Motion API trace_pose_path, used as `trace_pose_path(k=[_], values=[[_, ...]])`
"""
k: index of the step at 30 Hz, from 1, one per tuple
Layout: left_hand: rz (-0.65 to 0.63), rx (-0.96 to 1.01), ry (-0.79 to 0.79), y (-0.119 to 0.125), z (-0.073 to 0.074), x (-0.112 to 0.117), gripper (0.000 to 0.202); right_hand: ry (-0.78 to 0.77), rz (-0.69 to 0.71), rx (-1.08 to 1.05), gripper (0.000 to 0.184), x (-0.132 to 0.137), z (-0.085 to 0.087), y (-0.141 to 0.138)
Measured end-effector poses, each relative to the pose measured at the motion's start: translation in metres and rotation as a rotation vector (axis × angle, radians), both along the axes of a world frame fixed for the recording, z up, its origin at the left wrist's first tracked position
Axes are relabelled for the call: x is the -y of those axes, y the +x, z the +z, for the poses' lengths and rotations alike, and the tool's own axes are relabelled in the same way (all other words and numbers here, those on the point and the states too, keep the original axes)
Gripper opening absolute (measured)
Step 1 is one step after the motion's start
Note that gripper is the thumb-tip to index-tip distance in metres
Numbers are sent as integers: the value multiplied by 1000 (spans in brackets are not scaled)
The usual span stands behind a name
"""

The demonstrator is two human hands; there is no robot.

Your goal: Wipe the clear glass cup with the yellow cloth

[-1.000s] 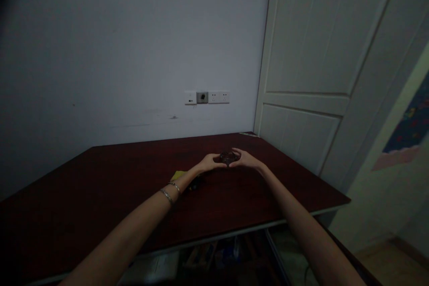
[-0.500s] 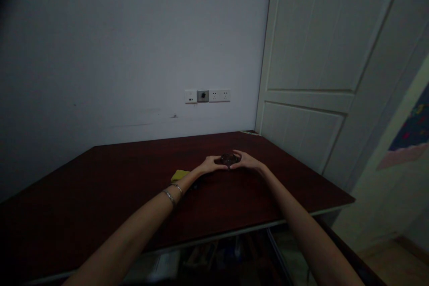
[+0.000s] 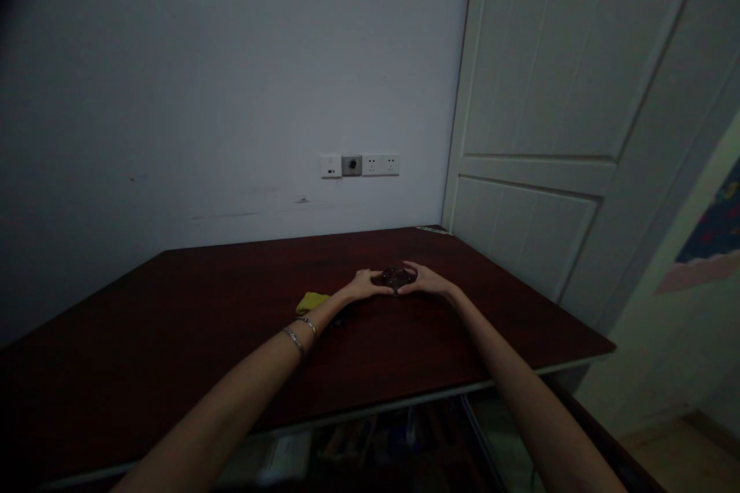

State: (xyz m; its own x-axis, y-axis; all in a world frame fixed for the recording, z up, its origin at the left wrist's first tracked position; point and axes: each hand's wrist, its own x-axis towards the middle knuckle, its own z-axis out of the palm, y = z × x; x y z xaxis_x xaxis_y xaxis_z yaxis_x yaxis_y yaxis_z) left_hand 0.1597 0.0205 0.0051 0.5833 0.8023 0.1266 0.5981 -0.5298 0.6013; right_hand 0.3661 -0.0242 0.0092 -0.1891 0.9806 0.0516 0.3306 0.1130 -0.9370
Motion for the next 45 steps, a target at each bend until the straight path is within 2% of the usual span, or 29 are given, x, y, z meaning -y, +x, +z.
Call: trace_pose_path(k=[7, 14, 24, 29, 34, 37, 39, 43, 45], values=[[16, -35, 14, 1, -5, -3, 80, 1, 5, 29, 104, -1, -2, 1], [3, -49, 53, 2, -12, -8, 74, -34, 27, 41, 107, 4, 3, -3], [13, -102, 26, 0, -6, -1, 80, -22, 6, 48, 106, 4, 0, -3], [-3, -100, 32, -1, -3, 1, 76, 15, -34, 49, 100, 7, -3, -7], [-32, -129, 26, -1, 0, 3, 79, 23, -17, 39, 107, 6, -6, -4], [-3, -182, 4, -2, 2, 0, 92, 57, 22, 14, 109, 4, -1, 0], [26, -219, -11, -6, 4, -4, 97, 102, -8, 20, 105, 3, 7, 1], [92, -223, 32, -26, 13, -16, 84, 234, -84, 19, 94, -1, 29, -5], [164, -224, 55, -43, 18, -22, 76, 272, -101, -17, 92, -6, 41, -12]])
